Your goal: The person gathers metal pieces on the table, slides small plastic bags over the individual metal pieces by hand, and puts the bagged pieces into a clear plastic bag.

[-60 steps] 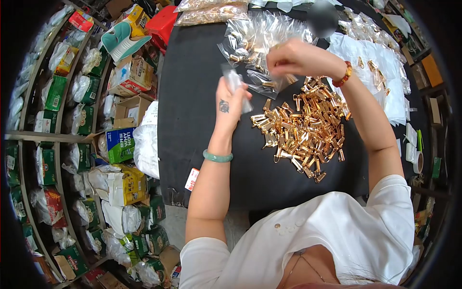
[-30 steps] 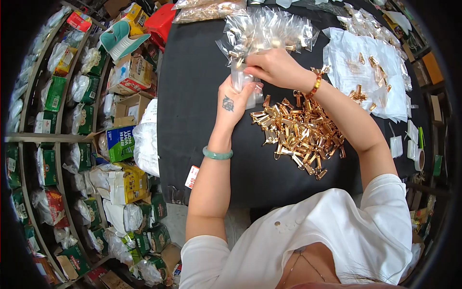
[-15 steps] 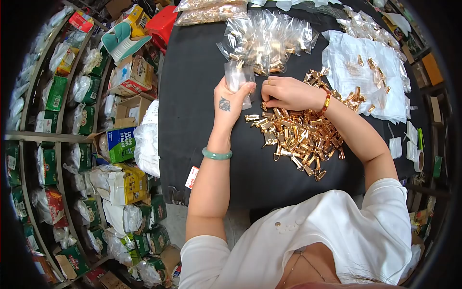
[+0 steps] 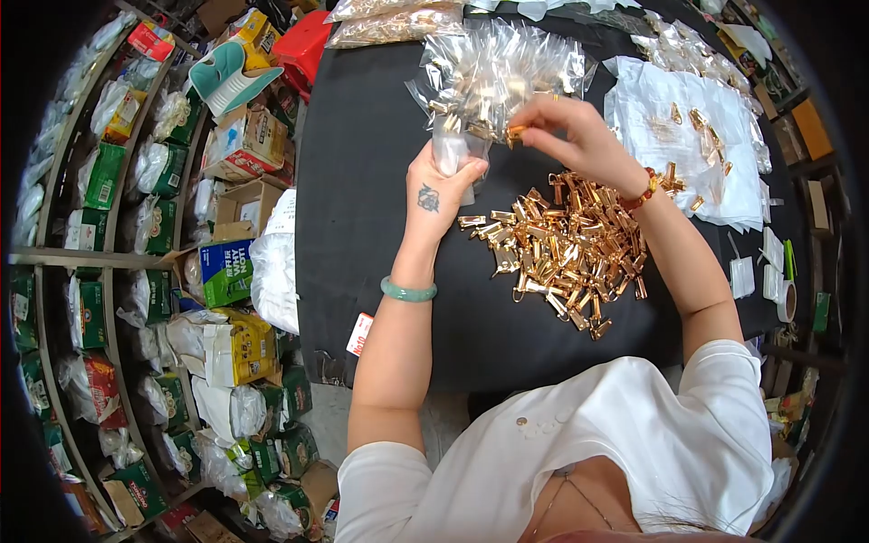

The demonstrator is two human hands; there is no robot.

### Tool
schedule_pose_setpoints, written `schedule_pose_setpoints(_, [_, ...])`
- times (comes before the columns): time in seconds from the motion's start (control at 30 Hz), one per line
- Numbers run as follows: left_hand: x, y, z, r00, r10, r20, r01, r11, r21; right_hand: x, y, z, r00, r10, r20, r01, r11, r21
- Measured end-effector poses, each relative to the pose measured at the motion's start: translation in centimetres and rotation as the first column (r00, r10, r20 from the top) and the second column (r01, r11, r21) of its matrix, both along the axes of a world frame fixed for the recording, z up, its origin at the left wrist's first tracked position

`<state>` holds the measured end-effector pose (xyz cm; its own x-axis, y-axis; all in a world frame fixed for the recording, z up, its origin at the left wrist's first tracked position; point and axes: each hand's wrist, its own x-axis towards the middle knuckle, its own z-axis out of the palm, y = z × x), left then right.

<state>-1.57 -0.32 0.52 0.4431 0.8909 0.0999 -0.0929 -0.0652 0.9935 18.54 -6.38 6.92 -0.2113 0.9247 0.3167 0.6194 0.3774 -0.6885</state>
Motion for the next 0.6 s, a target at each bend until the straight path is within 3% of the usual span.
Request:
schedule_pose_setpoints(0.07, [0.0, -0.1, 0.2, 1.0, -0.022, 0.009, 0.022, 1.0, 0.01, -0.4, 0.4, 0.8, 0.996, -0.011, -0.094, 0.022, 0.993, 0.118])
schedule_pose_setpoints(0.23, [-0.1, -0.3, 0.4, 0.999, -0.041, 0.023, 0.042, 0.999, -0.006, -1.6, 1.3, 0.9, 0.997, -0.002, -0.081, 0.016, 0.983, 0.181])
schedule_pose_setpoints(0.5, [0.2, 0.0, -0.4, 0.995, -0.092, 0.024, 0.091, 0.995, 0.038, -2.5, 1.8, -0.2, 0.978, 0.177, 0.11, -0.19, 0.974, 0.12])
schedule_pose_setpoints(0.6, [0.1, 0.1, -0.3, 0.988, -0.134, -0.07, 0.141, 0.985, 0.101, -2.3, 2.4, -0.2, 0.972, 0.143, 0.184, -0.185, 0.954, 0.234])
